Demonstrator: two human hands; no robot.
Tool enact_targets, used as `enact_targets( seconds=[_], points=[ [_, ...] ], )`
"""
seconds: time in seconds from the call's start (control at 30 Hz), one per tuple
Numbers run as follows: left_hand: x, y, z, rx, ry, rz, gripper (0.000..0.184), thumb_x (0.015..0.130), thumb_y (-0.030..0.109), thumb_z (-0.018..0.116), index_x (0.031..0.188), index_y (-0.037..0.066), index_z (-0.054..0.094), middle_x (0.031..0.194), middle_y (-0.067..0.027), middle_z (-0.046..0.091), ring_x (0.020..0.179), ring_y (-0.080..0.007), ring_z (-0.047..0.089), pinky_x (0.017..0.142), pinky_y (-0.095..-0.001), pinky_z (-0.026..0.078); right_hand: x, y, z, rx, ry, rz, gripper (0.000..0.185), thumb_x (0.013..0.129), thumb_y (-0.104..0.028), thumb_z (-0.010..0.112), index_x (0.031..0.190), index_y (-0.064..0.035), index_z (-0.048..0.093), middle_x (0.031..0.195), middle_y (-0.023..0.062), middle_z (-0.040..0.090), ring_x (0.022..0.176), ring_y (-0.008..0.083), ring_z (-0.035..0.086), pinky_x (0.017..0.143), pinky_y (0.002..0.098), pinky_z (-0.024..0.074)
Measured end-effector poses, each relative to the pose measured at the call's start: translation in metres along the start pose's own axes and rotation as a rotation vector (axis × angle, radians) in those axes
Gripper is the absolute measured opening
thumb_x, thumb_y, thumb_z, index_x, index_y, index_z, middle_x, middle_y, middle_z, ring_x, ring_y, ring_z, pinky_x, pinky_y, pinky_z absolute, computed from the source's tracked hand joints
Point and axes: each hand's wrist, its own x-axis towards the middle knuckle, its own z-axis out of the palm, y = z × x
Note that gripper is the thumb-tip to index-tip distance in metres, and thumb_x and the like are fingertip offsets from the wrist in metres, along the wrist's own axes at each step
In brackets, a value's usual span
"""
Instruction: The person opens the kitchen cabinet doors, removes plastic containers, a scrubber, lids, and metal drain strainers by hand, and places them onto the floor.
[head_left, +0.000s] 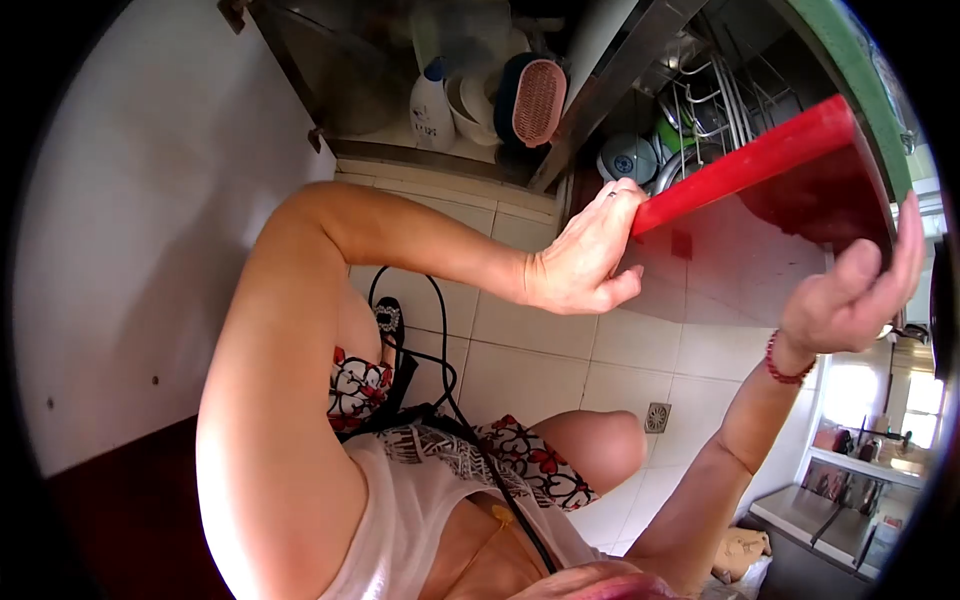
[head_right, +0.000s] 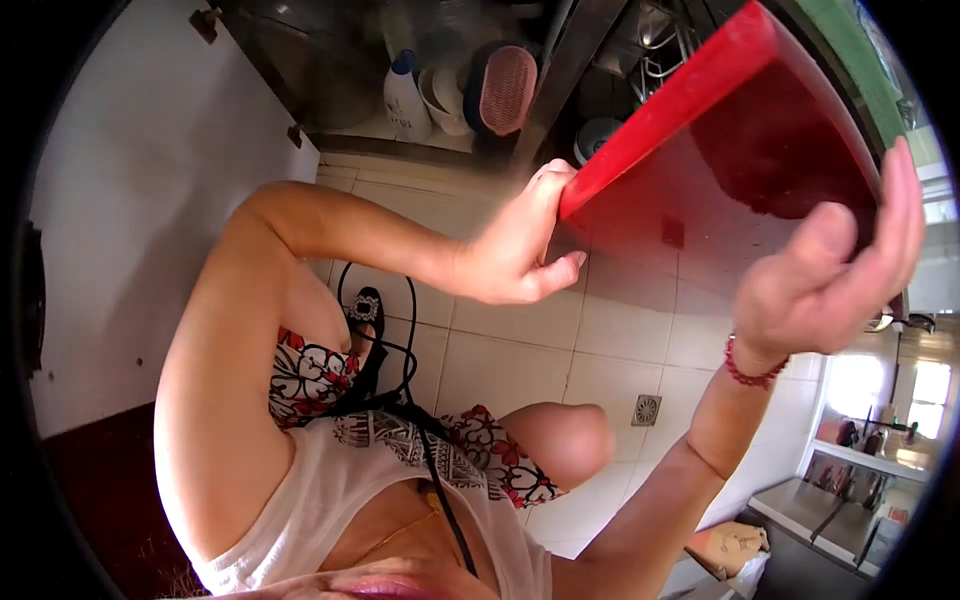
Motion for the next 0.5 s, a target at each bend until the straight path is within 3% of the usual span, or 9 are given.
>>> enact_targets(
  seconds=[0.07, 0.13, 0.17, 0.27, 0.3, 0.37, 0.4, 0.43, 0.5],
  points=[
    [-0.001, 0.002, -0.010, 0.016, -0.108, -0.014, 0.056, 0.063, 0.003, 0.059, 0.111, -0.004, 0.031, 0.099, -0.0169, 0.036, 0.091, -0.0306, 0.038, 0.083, -0.0365, 0.033, 0.011, 0.003, -0.005, 0.137, -0.109, 0.179, 0.040, 0.093, -0.021, 0.030, 0.105, 0.0075, 0.056, 0.099, 0.0177, 0.059, 0.087, 0.0239, 0.059, 0.074, 0.0292, 0.0501],
    [-0.004, 0.003, -0.014, -0.013, -0.120, -0.018, 0.058, 0.061, 0.004, 0.060, 0.111, -0.005, 0.031, 0.100, -0.0186, 0.036, 0.093, -0.0331, 0.038, 0.085, -0.0387, 0.033, 0.015, 0.001, -0.003, 0.096, -0.150, 0.305, 0.045, 0.093, -0.025, 0.026, 0.105, 0.0086, 0.054, 0.090, 0.0165, 0.060, 0.074, 0.0233, 0.061, 0.062, 0.0244, 0.0524],
    [-0.006, 0.003, -0.016, -0.018, -0.103, 0.019, 0.059, 0.059, 0.005, 0.060, 0.109, -0.004, 0.031, 0.099, -0.0194, 0.036, 0.091, -0.0345, 0.038, 0.083, -0.0406, 0.033, 0.015, -0.001, -0.002, 0.087, -0.159, 0.303, 0.045, 0.093, -0.025, 0.026, 0.105, 0.0086, 0.054, 0.090, 0.0165, 0.060, 0.074, 0.0233, 0.061, 0.062, 0.0244, 0.0524],
    [-0.007, 0.005, -0.019, -0.081, -0.102, 0.012, 0.060, 0.057, 0.005, 0.060, 0.108, -0.004, 0.030, 0.101, -0.0207, 0.037, 0.089, -0.0361, 0.039, 0.083, -0.0426, 0.032, 0.015, -0.011, 0.006, -0.011, 0.081, 0.584, 0.043, 0.093, -0.025, 0.031, 0.095, 0.0064, 0.060, 0.077, 0.0148, 0.063, 0.059, 0.0203, 0.060, 0.047, 0.0249, 0.0506],
    [-0.007, 0.006, -0.020, -0.089, -0.110, 0.023, 0.061, 0.057, 0.005, 0.060, 0.108, -0.004, 0.030, 0.101, -0.0206, 0.037, 0.090, -0.0360, 0.038, 0.083, -0.0427, 0.032, 0.017, -0.013, 0.006, -0.128, 0.097, 0.547, 0.042, 0.093, -0.025, 0.032, 0.093, 0.0062, 0.060, 0.077, 0.0154, 0.063, 0.059, 0.0202, 0.060, 0.046, 0.0251, 0.0505],
    [-0.012, 0.005, -0.017, -0.129, -0.064, 0.055, 0.062, 0.056, 0.005, 0.059, 0.110, -0.003, 0.030, 0.101, -0.0198, 0.037, 0.090, -0.0353, 0.038, 0.083, -0.0425, 0.032, 0.009, 0.028, -0.029, -0.766, -0.039, -0.003, 0.020, 0.077, -0.004, 0.047, 0.086, 0.0012, 0.064, 0.073, 0.0112, 0.064, 0.055, 0.0192, 0.060, 0.049, 0.0244, 0.0488],
    [-0.013, 0.007, -0.018, -0.148, -0.063, 0.049, 0.062, 0.056, 0.005, 0.059, 0.110, -0.003, 0.030, 0.101, -0.0198, 0.037, 0.090, -0.0353, 0.038, 0.083, -0.0425, 0.032, 0.016, 0.033, -0.033, -1.070, 0.028, -0.281, 0.020, 0.068, 0.006, 0.054, 0.083, -0.0012, 0.065, 0.070, 0.0092, 0.064, 0.053, 0.0186, 0.060, 0.050, 0.0241, 0.0479],
    [-0.013, 0.009, -0.020, -0.165, -0.085, 0.046, 0.062, 0.056, 0.005, 0.059, 0.111, -0.003, 0.030, 0.101, -0.0195, 0.037, 0.090, -0.0351, 0.038, 0.082, -0.0424, 0.032, 0.018, 0.036, -0.034, -1.053, 0.093, -0.358, 0.020, 0.067, 0.008, 0.052, 0.080, 0.0001, 0.065, 0.068, 0.0090, 0.064, 0.052, 0.0190, 0.060, 0.050, 0.0238, 0.0477],
    [-0.012, 0.009, -0.025, -0.222, -0.130, 0.041, 0.063, 0.056, 0.004, 0.059, 0.112, -0.002, 0.031, 0.101, -0.0190, 0.037, 0.090, -0.0347, 0.037, 0.082, -0.0423, 0.032, 0.019, 0.028, -0.030, -1.040, 0.056, -0.292, 0.015, 0.072, 0.004, 0.050, 0.076, 0.0029, 0.064, 0.066, 0.0105, 0.063, 0.051, 0.0199, 0.059, 0.050, 0.0240, 0.0480]
  ],
)
